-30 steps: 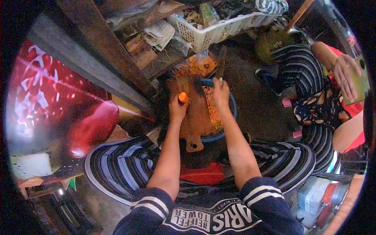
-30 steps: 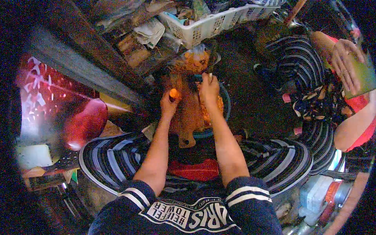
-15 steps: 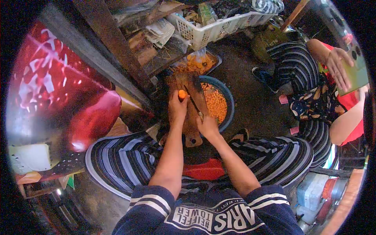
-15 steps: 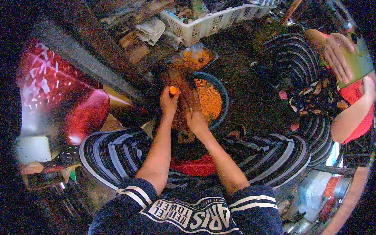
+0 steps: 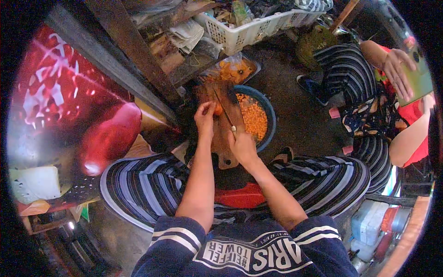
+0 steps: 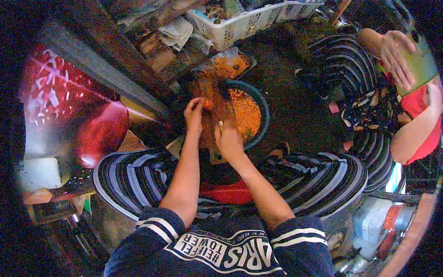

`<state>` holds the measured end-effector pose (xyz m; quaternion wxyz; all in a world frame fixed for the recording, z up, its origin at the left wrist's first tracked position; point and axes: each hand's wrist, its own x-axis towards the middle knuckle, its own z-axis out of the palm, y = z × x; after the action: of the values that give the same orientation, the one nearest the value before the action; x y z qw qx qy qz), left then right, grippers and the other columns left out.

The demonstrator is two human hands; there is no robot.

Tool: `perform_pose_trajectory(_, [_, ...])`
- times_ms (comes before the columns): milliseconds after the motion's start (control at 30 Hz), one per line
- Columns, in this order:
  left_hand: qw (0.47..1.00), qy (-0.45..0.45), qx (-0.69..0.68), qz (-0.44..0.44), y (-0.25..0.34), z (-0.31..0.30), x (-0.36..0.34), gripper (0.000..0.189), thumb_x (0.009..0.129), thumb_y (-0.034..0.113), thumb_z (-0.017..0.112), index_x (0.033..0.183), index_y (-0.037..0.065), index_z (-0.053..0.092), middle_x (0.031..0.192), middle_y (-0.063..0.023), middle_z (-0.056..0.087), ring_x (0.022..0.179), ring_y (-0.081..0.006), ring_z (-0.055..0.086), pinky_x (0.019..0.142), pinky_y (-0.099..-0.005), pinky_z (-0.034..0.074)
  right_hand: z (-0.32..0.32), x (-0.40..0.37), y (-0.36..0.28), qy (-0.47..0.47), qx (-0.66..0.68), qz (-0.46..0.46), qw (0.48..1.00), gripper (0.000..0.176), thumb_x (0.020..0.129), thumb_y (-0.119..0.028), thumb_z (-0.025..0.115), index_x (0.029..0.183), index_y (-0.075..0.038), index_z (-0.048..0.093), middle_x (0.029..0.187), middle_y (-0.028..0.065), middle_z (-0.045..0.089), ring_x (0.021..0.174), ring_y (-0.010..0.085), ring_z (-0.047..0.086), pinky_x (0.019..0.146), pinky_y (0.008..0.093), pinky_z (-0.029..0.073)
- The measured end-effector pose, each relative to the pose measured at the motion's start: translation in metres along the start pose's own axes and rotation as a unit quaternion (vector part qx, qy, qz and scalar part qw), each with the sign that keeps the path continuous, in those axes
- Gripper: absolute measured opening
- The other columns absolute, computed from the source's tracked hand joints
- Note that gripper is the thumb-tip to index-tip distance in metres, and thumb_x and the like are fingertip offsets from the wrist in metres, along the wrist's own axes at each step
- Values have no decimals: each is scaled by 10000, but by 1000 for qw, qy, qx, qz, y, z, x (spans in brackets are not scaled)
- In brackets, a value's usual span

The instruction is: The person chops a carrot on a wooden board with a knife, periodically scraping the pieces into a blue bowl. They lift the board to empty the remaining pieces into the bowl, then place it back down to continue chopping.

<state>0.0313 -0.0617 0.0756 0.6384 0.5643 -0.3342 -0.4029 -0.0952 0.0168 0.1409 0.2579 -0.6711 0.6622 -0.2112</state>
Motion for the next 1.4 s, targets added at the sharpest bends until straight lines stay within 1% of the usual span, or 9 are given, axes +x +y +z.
perform_pose_trajectory(200, [997,17,-51,-56,-4,0,3,117,757,133,672,821,46,626,793,4,591,727,-75,518,668,-220,410,0,-5,-4,3,-28,-11,1000,303,851,-275,475,910,22,478,660,248,579,633,425,581,583,503,471])
perform_pose_trajectory(600, [997,59,40,6,5,5,0,116,742,132,684,773,46,612,769,-9,582,716,-107,507,672,-250,399,-1,-3,-14,-28,-32,17,999,316,859,-287,459,925,22,473,702,267,584,672,424,585,601,504,471])
perform_pose_trajectory(800, [999,44,27,-5,-4,3,3,110,740,122,683,771,40,616,780,-17,593,718,-110,516,686,-250,403,6,7,-17,-43,-44,42,997,317,858,-282,462,923,27,490,724,260,591,705,425,586,647,511,472])
perform_pose_trajectory(867, [999,29,-17,-14,-6,4,3,98,739,112,677,779,42,621,776,-21,598,718,-110,523,684,-246,405,18,14,-10,-9,-37,32,999,283,835,-239,496,861,42,506,689,267,579,679,438,579,617,501,465])
perform_pose_trajectory(967, [999,28,-6,-16,-8,4,7,80,741,101,668,779,46,625,773,-18,597,720,-104,524,675,-242,405,23,18,-3,-35,-52,30,998,310,857,-272,464,933,28,490,726,252,592,703,429,584,628,498,481])
perform_pose_trajectory(1100, [1000,21,15,-16,4,-1,5,72,752,43,635,822,52,618,815,-23,624,742,-98,547,712,-240,431,14,15,-10,-31,-6,32,999,301,856,-256,465,918,36,506,746,260,591,713,425,583,627,500,474])
perform_pose_trajectory(1167, [997,10,-34,-72,3,-9,1,67,746,84,655,796,50,625,753,-3,584,719,-96,514,660,-229,401,16,8,-11,-25,-28,-1,999,297,851,-238,469,930,44,518,736,258,586,712,420,580,627,497,466])
perform_pose_trajectory(1300, [998,6,-13,-65,2,-7,4,70,753,72,646,816,52,621,756,-4,582,712,-92,512,650,-231,404,20,11,-9,-16,3,9,1000,277,850,-220,471,903,43,540,726,255,583,700,411,581,616,485,467])
perform_pose_trajectory(1400, [998,0,9,-56,8,-8,3,68,759,66,640,821,51,616,764,-8,585,708,-90,511,643,-237,408,22,16,-6,-69,-32,-1,997,249,808,-205,529,840,41,545,751,249,579,712,410,568,610,477,450])
